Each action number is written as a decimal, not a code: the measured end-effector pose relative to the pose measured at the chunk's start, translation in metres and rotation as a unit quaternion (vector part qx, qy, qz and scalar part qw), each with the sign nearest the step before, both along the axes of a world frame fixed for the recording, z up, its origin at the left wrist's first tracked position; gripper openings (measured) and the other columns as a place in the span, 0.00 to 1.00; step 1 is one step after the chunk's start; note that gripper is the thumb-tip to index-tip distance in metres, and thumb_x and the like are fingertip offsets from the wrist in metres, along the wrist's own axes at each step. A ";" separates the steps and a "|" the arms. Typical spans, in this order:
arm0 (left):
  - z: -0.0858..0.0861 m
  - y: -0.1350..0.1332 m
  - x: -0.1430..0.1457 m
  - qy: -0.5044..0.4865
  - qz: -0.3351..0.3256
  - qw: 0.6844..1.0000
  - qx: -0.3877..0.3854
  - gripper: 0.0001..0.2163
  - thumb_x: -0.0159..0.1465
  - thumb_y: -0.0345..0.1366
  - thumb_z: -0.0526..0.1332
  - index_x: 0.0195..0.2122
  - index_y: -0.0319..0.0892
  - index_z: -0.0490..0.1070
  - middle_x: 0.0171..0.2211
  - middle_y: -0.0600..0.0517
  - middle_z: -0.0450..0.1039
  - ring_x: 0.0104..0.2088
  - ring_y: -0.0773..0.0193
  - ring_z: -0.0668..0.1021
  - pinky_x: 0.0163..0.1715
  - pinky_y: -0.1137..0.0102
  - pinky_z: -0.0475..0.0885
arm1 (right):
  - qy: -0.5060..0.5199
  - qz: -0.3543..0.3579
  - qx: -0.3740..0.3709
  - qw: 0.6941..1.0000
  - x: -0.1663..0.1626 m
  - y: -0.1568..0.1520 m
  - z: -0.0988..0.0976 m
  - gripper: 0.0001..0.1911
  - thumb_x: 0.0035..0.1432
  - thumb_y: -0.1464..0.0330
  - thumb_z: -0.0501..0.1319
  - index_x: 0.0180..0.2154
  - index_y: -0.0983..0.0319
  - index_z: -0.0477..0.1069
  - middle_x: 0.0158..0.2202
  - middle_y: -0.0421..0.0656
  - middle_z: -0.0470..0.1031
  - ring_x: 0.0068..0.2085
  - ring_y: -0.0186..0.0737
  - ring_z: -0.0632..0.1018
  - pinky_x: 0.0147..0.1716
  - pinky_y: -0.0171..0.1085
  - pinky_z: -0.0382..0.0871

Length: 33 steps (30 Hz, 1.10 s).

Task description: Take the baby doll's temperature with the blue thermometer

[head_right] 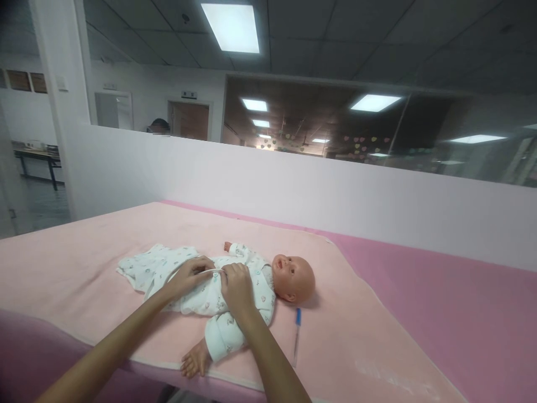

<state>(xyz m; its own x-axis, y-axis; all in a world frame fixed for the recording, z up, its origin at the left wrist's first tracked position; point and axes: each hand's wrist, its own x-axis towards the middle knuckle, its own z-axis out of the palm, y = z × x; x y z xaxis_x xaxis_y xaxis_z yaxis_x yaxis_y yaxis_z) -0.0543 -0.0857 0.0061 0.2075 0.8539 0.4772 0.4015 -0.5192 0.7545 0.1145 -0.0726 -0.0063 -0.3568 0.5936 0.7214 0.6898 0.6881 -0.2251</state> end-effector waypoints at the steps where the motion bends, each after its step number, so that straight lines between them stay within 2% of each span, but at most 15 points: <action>1: 0.000 -0.001 0.000 -0.010 0.008 1.000 0.003 0.09 0.57 0.38 0.57 0.35 0.41 0.71 0.35 0.50 0.71 0.34 0.63 0.72 0.35 0.71 0.68 | 0.006 -0.002 -0.002 1.000 0.000 0.000 0.000 0.07 0.59 0.72 0.52 0.31 0.61 0.68 0.30 0.41 0.72 0.36 0.38 0.70 0.38 0.37 0.61; 3: 0.001 -0.003 0.001 -0.026 0.022 0.999 0.011 0.10 0.58 0.39 0.57 0.39 0.42 0.68 0.37 0.51 0.70 0.33 0.64 0.72 0.35 0.71 0.68 | 0.017 -0.005 -0.004 1.000 0.000 0.001 -0.001 0.06 0.58 0.72 0.53 0.34 0.61 0.68 0.32 0.42 0.73 0.37 0.39 0.70 0.39 0.38 0.61; 5: 0.001 -0.005 0.002 -0.019 0.037 0.998 0.037 0.09 0.59 0.39 0.55 0.38 0.42 0.68 0.38 0.50 0.68 0.34 0.64 0.72 0.37 0.70 0.69 | 0.024 -0.006 -0.005 1.000 0.000 0.001 -0.001 0.06 0.57 0.72 0.54 0.36 0.61 0.68 0.33 0.42 0.73 0.38 0.40 0.71 0.40 0.38 0.61; 10: -0.006 -0.006 0.008 0.106 0.106 0.974 0.170 0.09 0.61 0.37 0.53 0.34 0.44 0.72 0.39 0.48 0.68 0.39 0.60 0.71 0.41 0.67 0.66 | 0.024 -0.006 0.003 1.000 0.000 0.001 -0.001 0.08 0.58 0.72 0.52 0.37 0.61 0.68 0.33 0.43 0.74 0.38 0.40 0.71 0.40 0.39 0.62; 13: -0.011 -0.005 0.009 0.158 0.125 0.957 0.210 0.09 0.61 0.36 0.53 0.35 0.45 0.73 0.40 0.48 0.68 0.38 0.60 0.71 0.41 0.66 0.65 | 0.021 -0.011 0.006 1.000 0.000 0.001 0.000 0.07 0.58 0.72 0.52 0.35 0.61 0.68 0.32 0.42 0.73 0.37 0.40 0.71 0.39 0.38 0.63; 21: -0.009 -0.004 0.009 0.194 0.104 0.958 0.186 0.09 0.58 0.37 0.55 0.35 0.47 0.75 0.40 0.49 0.70 0.38 0.59 0.71 0.41 0.65 0.64 | 0.019 -0.009 0.013 1.000 0.000 0.002 -0.002 0.10 0.57 0.75 0.50 0.34 0.61 0.68 0.31 0.42 0.73 0.36 0.39 0.71 0.39 0.38 0.62; 29: -0.009 -0.005 0.009 0.186 0.085 0.963 0.175 0.07 0.57 0.35 0.56 0.34 0.44 0.72 0.38 0.49 0.70 0.37 0.59 0.71 0.39 0.67 0.65 | 0.023 -0.003 0.002 1.000 0.000 0.001 -0.001 0.11 0.57 0.77 0.49 0.34 0.61 0.68 0.31 0.41 0.73 0.35 0.38 0.71 0.38 0.37 0.62; 33: 0.007 -0.010 0.014 0.178 0.070 0.970 0.152 0.07 0.55 0.34 0.56 0.35 0.44 0.70 0.37 0.49 0.70 0.39 0.57 0.71 0.42 0.64 0.65 | 0.019 -0.005 0.005 1.000 0.001 0.000 0.000 0.12 0.57 0.77 0.48 0.33 0.61 0.68 0.30 0.41 0.72 0.35 0.38 0.71 0.37 0.37 0.62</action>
